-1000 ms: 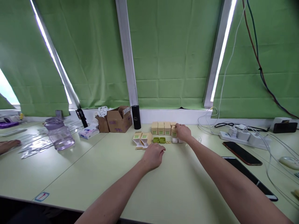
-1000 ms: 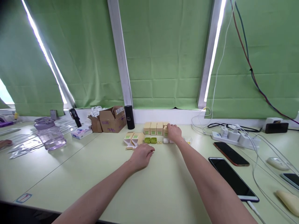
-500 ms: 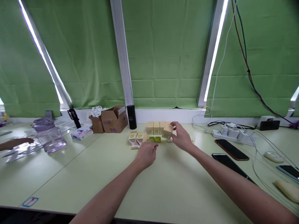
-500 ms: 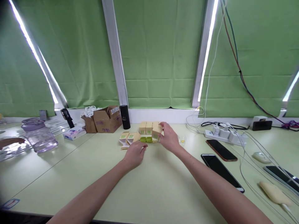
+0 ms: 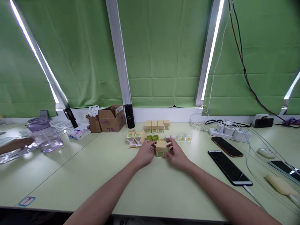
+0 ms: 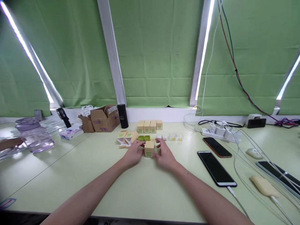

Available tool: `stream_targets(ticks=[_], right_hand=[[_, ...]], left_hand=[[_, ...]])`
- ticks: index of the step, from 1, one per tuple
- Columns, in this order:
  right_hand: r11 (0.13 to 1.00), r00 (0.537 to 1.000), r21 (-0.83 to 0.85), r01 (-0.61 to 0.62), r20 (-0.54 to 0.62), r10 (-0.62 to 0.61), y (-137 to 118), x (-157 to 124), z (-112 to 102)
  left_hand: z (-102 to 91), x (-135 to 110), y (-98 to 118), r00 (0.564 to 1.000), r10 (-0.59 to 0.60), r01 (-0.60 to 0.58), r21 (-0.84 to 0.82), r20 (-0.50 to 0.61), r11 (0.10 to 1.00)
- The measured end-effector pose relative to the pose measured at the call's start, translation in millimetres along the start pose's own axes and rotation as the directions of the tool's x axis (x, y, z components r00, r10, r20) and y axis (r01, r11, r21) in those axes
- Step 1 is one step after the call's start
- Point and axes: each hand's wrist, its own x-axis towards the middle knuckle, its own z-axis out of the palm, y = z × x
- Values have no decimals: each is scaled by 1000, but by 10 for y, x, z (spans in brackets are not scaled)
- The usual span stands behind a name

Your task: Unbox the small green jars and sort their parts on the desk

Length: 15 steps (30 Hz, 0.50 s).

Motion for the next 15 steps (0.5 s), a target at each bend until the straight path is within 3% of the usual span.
stream_targets(ticks=[6, 9, 13, 15], right_hand=[[998, 995, -61, 11, -101, -18, -1, -10, -35], [999, 990, -10, 45, -135, -46, -39, -17, -43], [979, 993, 176, 103, -71, -92, -89, -55, -31], [975, 994, 193, 108, -39, -102, -103, -74, -17]], left_hand=[[58, -14, -30, 1000, -24, 24, -99, -1, 995], [51, -11, -31, 999, -44, 42, -134, -11, 990], [37, -8, -39, 998, -57, 51, -162, -27, 985], [27, -12, -36, 999, -46, 40, -166, -27, 985]])
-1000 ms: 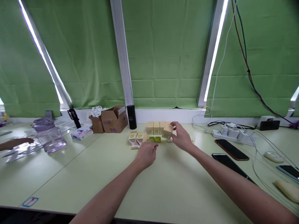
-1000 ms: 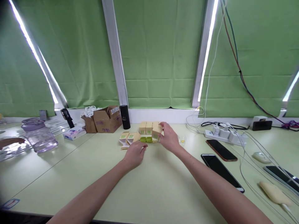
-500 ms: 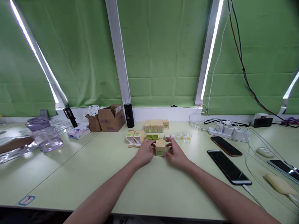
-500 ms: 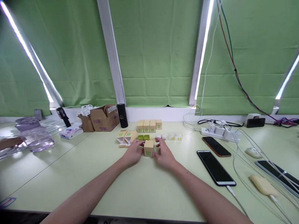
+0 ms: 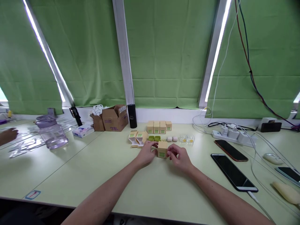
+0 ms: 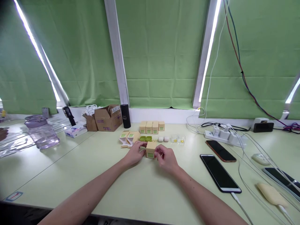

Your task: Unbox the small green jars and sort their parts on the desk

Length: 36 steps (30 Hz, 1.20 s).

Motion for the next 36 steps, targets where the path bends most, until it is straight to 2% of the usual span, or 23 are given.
stream_targets(ticks=[6, 14, 20, 25, 31, 33, 36], right_hand=[[996, 997, -79, -39, -65, 34, 33, 16, -11], [989, 978, -8, -151, -150, 148, 90, 78, -68], [990, 981, 22, -139, -136, 141, 88, 81, -55], [976, 969, -55, -211, -145, 201, 179, 100, -69], [962, 964, -98, -255, -107, 244, 325, 138, -80], [962, 965, -100, -253, -100, 243, 346, 144, -79], [961, 964, -100, -257, -100, 248, 352, 146, -74]], left_hand=[[-36, -7, 36, 999, 28, -28, 22, -16, 999], [-49, -8, 47, 996, 8, -3, 53, -89, 999], [-51, -11, 66, 995, -8, 7, -8, -100, 1000], [-56, -19, 76, 997, -28, 21, -83, -76, 996], [31, -24, 41, 998, -49, 58, -252, 42, 966], [46, -19, 28, 997, -43, 57, -251, 61, 966], [31, -19, 35, 999, -37, 42, -172, 32, 984]])
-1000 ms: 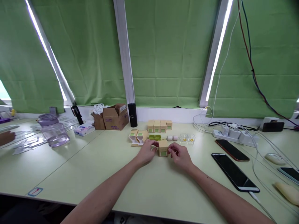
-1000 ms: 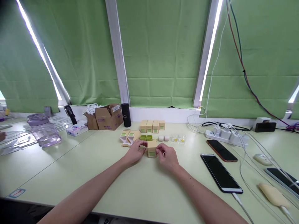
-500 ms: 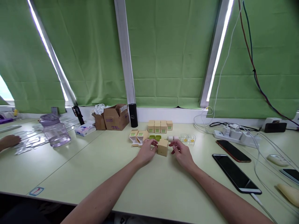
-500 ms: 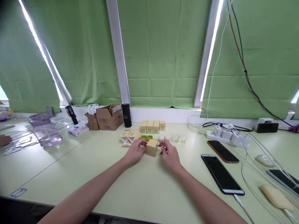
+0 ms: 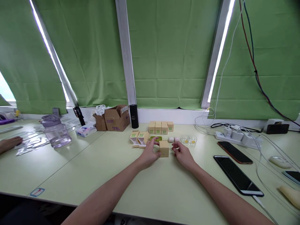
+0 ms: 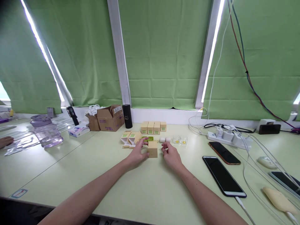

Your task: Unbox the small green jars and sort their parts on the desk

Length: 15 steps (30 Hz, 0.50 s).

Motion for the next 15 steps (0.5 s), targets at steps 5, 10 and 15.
stream_targets(ticks=[5, 10, 15], right_hand=[[1000, 999, 16, 18, -32, -18, -23, -18, 8], [998, 995, 7, 67, -79, -66, -88, -55, -1], [993, 987, -42, 106, -121, -111, -199, -109, -23]], left_hand=[[17, -23, 51, 999, -22, 25, 62, -39, 998], [96, -38, 89, 1000, 6, -5, 4, -25, 1000], [101, -61, 154, 997, -9, 10, 9, -74, 1000]])
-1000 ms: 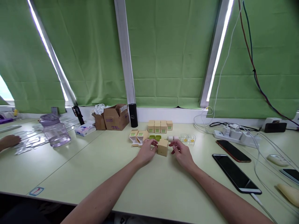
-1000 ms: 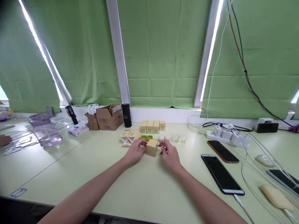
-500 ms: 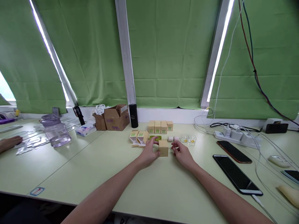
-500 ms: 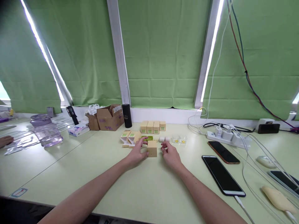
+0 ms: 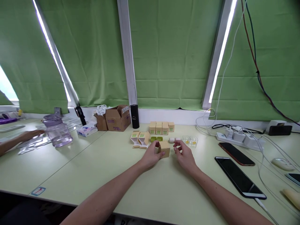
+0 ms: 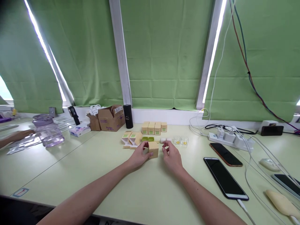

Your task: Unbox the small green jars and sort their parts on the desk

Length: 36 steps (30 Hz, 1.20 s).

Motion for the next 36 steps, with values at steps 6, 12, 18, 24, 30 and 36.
stream_targets(ticks=[6, 12, 18, 24, 30, 36], right_hand=[[991, 992, -48, 122, -37, -124, -167, -86, -3], [957, 960, -99, 272, -36, -277, -303, -177, 11], [930, 933, -99, 354, -27, -358, -332, -207, 13], [926, 927, -80, 368, -47, -372, -310, -211, 32], [937, 935, -55, 346, -60, -349, -319, -200, 24], [955, 952, -34, 296, -65, -298, -364, -203, 5]], left_hand=[[-46, -64, 72, 967, 250, -235, 210, -46, 949], [-54, -110, 133, 841, 539, -457, 468, -52, 757], [-36, -151, 158, 744, 668, -538, 592, -2, 601], [-14, -173, 142, 764, 646, -510, 620, 6, 597], [-17, -178, 211, 733, 681, -521, 647, 4, 557], [-11, -184, 227, 774, 633, -513, 596, 8, 618]])
